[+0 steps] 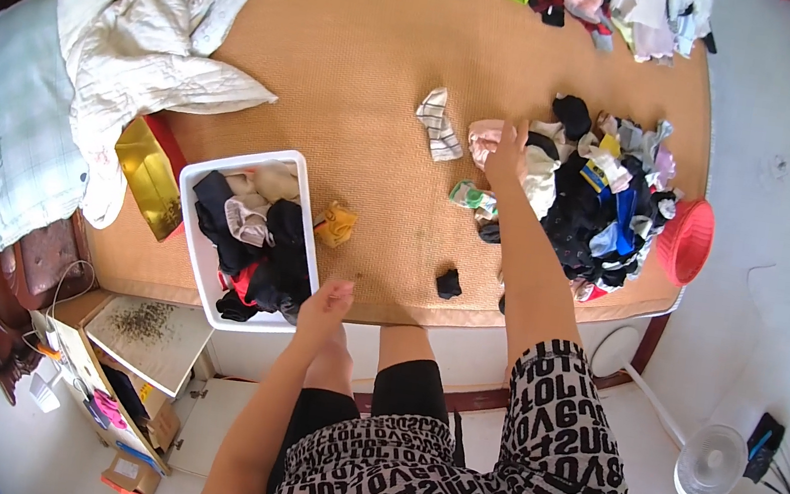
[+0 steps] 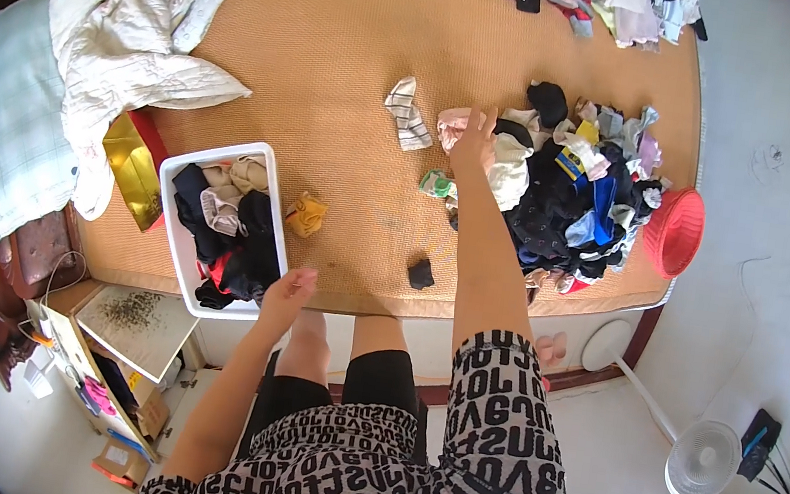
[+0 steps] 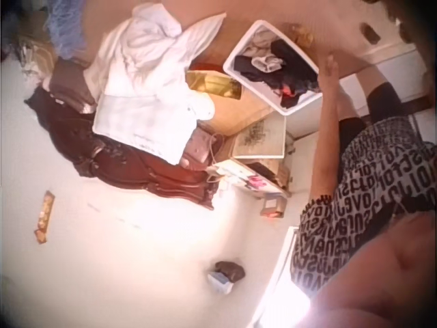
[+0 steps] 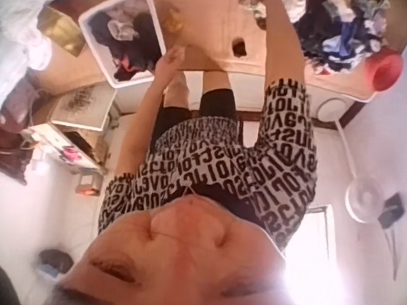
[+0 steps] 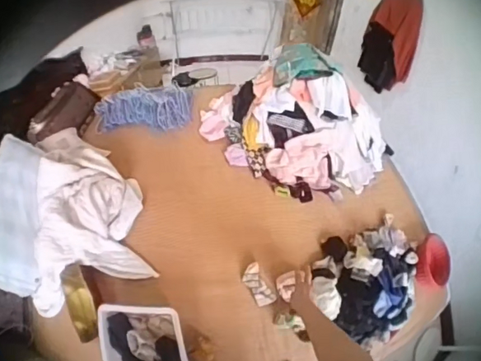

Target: The person picks up individual items of clothing from a pile on a bed, folds them by hand, and places them into a storage bin; the person also sorts through small items and plastic bags in a cabinet.

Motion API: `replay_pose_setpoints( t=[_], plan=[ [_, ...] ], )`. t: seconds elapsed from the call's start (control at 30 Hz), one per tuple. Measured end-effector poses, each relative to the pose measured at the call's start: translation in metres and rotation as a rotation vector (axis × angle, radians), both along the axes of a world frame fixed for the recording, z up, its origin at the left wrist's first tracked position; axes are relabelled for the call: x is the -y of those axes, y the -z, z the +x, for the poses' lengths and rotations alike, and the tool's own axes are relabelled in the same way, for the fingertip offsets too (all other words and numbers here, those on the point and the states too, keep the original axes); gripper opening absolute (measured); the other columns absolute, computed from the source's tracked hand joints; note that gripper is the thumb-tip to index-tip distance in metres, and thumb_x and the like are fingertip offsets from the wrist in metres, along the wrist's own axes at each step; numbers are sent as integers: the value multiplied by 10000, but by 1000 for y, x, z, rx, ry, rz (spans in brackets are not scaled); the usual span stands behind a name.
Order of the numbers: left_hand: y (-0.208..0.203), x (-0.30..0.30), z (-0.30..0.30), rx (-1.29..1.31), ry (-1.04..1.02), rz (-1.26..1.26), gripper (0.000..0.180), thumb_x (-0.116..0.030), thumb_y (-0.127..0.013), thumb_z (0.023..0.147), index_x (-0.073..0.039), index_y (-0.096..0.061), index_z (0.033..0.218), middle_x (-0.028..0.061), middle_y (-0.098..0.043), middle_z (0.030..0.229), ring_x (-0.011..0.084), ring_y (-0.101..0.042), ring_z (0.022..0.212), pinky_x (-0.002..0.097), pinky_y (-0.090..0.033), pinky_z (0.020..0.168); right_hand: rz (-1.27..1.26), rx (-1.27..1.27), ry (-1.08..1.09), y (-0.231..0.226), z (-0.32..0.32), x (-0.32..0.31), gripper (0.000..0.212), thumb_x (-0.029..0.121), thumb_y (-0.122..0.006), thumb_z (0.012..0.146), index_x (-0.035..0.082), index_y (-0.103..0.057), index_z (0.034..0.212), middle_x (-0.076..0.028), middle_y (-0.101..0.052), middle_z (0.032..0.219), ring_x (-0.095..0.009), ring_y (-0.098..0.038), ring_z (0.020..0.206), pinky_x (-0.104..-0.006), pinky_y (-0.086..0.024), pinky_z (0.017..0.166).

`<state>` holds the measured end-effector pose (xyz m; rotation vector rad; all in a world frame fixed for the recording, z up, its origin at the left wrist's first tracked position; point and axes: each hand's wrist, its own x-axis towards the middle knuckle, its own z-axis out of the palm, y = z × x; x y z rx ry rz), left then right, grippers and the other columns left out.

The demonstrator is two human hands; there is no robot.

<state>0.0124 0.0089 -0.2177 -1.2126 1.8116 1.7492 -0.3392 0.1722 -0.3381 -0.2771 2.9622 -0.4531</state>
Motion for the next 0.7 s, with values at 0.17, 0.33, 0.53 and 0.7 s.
replay_pose_setpoints(
  t=[0.17,0.33,0.53,0.7],
  plan=[
    [14,-23,-23,-102,-11,194,290,-108,-528,900,-15,-530,1175,80,-580,1092,147,-568,949,243,-450,791,56,332,-142,33,26,0,423,176,-629,732,150,-525,1141,-115,-430,1245,-358,-543,1009,-437,-487,757],
    [19,-29,-39,3,24,255,351,-142,-538,900,-35,-482,1229,82,-575,1098,144,-563,951,255,-443,799,-5,487,-333,13,114,1,387,270,-649,736,102,-562,1074,-117,-633,889,-302,-622,849,-410,-492,724],
    [-35,-21,-49,-83,-243,115,511,-244,-562,893,-44,-350,1313,58,-578,1066,157,-574,931,279,-463,799,-706,743,-113,-130,213,12,317,208,-654,791,13,-544,1015,-110,-602,782,-172,-573,693,-304,-457,632],
    [-60,-16,-37,-304,-129,472,423,-161,-577,853,-26,-435,1227,65,-573,1068,164,-597,907,283,-505,784,-939,712,208,-163,247,-3,224,217,-614,858,4,-597,925,-56,-597,794,-120,-556,694,-265,-466,597]
  ],
)
